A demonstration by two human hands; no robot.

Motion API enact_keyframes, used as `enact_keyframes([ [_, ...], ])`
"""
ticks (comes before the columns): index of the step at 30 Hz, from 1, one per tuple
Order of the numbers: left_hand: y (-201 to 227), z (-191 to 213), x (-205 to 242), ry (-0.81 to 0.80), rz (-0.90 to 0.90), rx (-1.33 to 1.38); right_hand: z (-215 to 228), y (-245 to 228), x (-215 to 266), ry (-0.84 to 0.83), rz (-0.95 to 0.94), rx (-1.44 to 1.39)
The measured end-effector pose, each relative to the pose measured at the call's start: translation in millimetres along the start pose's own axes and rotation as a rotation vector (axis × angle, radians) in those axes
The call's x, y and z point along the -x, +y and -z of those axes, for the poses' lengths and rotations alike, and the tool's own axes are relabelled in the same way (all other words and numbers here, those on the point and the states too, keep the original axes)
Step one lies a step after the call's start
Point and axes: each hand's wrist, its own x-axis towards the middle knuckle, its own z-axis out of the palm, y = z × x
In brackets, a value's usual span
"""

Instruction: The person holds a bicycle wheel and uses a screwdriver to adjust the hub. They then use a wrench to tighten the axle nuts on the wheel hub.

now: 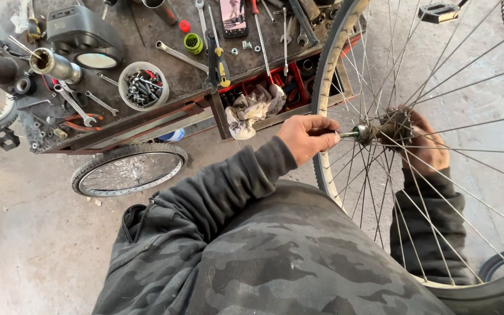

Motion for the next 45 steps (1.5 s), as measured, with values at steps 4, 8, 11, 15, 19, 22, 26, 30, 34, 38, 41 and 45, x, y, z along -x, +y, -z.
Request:
enact_keyframes([
  [4, 21.0, -2.3, 10.6, 0.046, -0.135, -0.324, -5.0, 4.3, -1.0, -0.031, 0.109, -0.005],
  [8, 22.7, -3.4, 11.1, 0.031, -0.149, -0.347, 3.1, 7.1, -5.7, -0.097, 0.139, -0.089],
  [11, 21.4, -4.9, 11.6, 0.026, -0.188, -0.326, 26.5, 18.5, -5.9, -0.024, 0.098, -0.114],
  [15, 13.1, -4.4, 7.8, 0.045, -0.153, -0.277, 74.2, 42.1, -11.0, 0.117, 0.060, 0.104],
  [19, 22.5, -5.8, 10.0, 0.064, -0.083, -0.269, 54.3, 29.1, -18.2, 0.144, 0.022, 0.249],
  [22, 18.0, -8.6, 12.6, 0.076, -0.232, -0.328, -0.4, 0.4, -14.9, 0.221, -0.016, 0.484],
  [26, 10.4, -5.0, 9.8, 0.118, -0.538, -0.611, 14.7, 11.4, -16.2, 0.280, -0.037, 0.533],
  [30, 9.1, -5.0, 9.5, 0.116, -0.754, -0.831, 46.4, 26.0, -16.8, 0.300, -0.043, 0.494],
  [34, 14.7, -4.8, 10.6, 0.097, -0.811, -0.858, 16.7, 2.8, -13.0, 0.122, 0.059, 0.636],
  [38, 10.5, -3.9, 13.7, 0.082, -0.815, -0.878, 34.4, 20.7, -16.8, 0.243, -0.086, 0.282],
  [41, 16.0, -7.3, 18.0, 0.055, -0.869, -0.787, 34.2, 19.8, -15.7, 0.219, -0.087, 0.264],
  [45, 22.7, -10.2, 14.0, 0.128, -0.445, -0.349, 53.6, 33.8, -16.4, 0.220, -0.063, 0.327],
])
